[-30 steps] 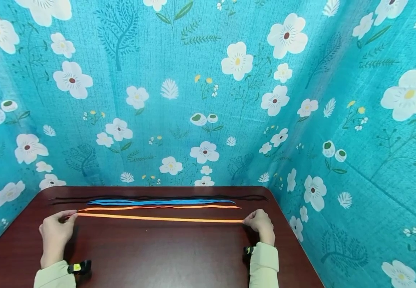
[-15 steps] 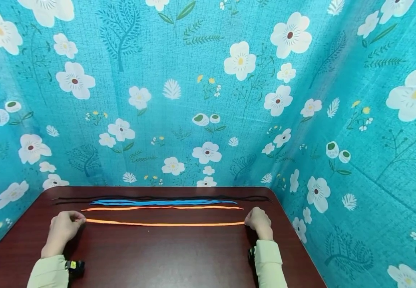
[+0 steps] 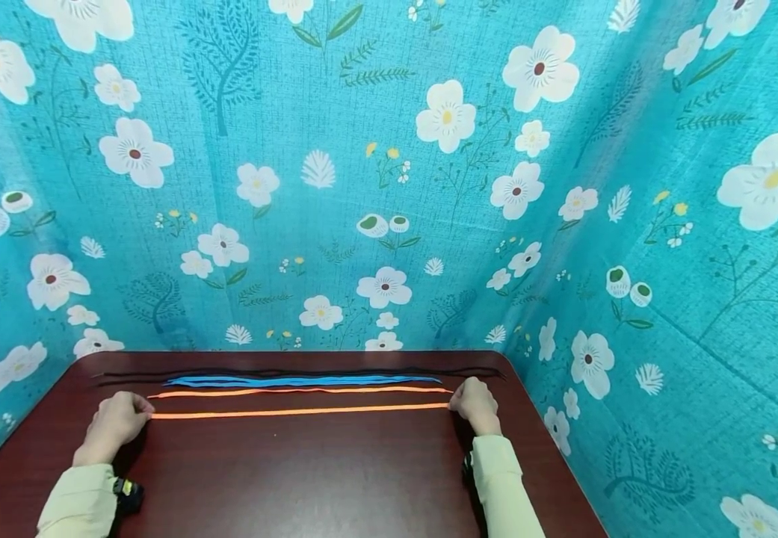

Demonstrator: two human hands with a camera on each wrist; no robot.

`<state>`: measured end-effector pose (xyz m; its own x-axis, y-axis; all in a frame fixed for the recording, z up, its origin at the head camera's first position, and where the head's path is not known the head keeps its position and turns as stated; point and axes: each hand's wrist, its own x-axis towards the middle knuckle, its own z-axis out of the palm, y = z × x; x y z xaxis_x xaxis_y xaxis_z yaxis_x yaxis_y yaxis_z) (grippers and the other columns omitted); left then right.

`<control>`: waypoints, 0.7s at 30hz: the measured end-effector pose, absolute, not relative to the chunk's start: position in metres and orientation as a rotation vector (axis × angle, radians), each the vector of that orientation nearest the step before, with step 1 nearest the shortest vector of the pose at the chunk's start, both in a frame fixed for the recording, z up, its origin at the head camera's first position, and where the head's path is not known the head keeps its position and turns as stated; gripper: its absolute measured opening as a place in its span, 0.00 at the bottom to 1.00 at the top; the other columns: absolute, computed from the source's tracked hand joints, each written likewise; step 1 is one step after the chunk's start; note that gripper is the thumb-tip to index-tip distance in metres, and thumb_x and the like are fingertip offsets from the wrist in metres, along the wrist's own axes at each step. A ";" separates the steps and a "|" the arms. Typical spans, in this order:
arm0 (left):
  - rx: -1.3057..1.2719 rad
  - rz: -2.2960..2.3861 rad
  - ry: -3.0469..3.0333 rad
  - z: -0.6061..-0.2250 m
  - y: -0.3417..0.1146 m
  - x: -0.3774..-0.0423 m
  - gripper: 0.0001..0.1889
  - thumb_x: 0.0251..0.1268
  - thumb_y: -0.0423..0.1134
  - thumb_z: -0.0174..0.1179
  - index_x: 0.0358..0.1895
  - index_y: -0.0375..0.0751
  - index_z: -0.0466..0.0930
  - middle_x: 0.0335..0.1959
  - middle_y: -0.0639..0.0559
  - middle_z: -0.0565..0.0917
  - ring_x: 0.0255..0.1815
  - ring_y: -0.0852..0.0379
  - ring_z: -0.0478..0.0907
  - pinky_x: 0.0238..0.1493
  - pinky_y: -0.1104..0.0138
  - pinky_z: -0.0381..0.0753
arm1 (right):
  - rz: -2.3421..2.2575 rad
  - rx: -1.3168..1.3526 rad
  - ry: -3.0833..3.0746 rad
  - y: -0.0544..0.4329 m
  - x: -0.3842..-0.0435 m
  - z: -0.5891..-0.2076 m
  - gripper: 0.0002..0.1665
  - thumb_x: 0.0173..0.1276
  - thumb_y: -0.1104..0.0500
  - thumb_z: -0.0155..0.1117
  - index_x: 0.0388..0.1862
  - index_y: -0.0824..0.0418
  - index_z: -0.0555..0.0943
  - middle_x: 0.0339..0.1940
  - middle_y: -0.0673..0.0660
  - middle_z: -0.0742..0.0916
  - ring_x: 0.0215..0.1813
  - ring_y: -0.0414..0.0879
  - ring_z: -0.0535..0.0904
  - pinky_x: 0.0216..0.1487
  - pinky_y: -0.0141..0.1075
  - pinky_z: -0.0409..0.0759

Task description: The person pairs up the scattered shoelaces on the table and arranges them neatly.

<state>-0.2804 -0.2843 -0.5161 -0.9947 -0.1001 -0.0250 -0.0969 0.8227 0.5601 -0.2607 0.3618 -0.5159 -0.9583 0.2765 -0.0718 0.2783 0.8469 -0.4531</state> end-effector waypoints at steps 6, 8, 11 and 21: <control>0.165 -0.895 -2.963 -0.520 -0.289 -0.289 0.04 0.64 0.28 0.62 0.32 0.33 0.85 0.31 0.35 0.83 0.28 0.44 0.78 0.26 0.51 0.76 | -0.760 0.512 3.010 0.365 -0.268 -0.521 0.12 0.60 0.56 0.78 0.21 0.59 0.86 0.22 0.53 0.85 0.27 0.48 0.78 0.28 0.42 0.75; 0.174 -0.884 -2.963 -0.521 -0.290 -0.292 0.05 0.64 0.29 0.62 0.31 0.32 0.84 0.30 0.36 0.83 0.28 0.44 0.78 0.26 0.51 0.76 | -0.773 0.509 3.009 0.365 -0.270 -0.521 0.12 0.60 0.56 0.78 0.22 0.59 0.87 0.22 0.53 0.86 0.27 0.48 0.79 0.28 0.42 0.74; 0.166 -0.870 -2.964 -0.521 -0.290 -0.296 0.05 0.65 0.29 0.62 0.31 0.32 0.84 0.29 0.36 0.83 0.27 0.45 0.77 0.26 0.52 0.75 | -0.806 0.485 3.013 0.365 -0.272 -0.521 0.10 0.61 0.58 0.77 0.23 0.60 0.87 0.23 0.53 0.86 0.28 0.48 0.79 0.28 0.41 0.75; 0.136 -0.808 -2.988 -0.523 -0.294 -0.306 0.06 0.67 0.29 0.59 0.31 0.34 0.82 0.29 0.37 0.81 0.29 0.43 0.76 0.26 0.52 0.73 | -0.843 0.460 3.027 0.362 -0.275 -0.523 0.08 0.62 0.59 0.76 0.25 0.60 0.88 0.25 0.53 0.87 0.29 0.48 0.79 0.32 0.43 0.78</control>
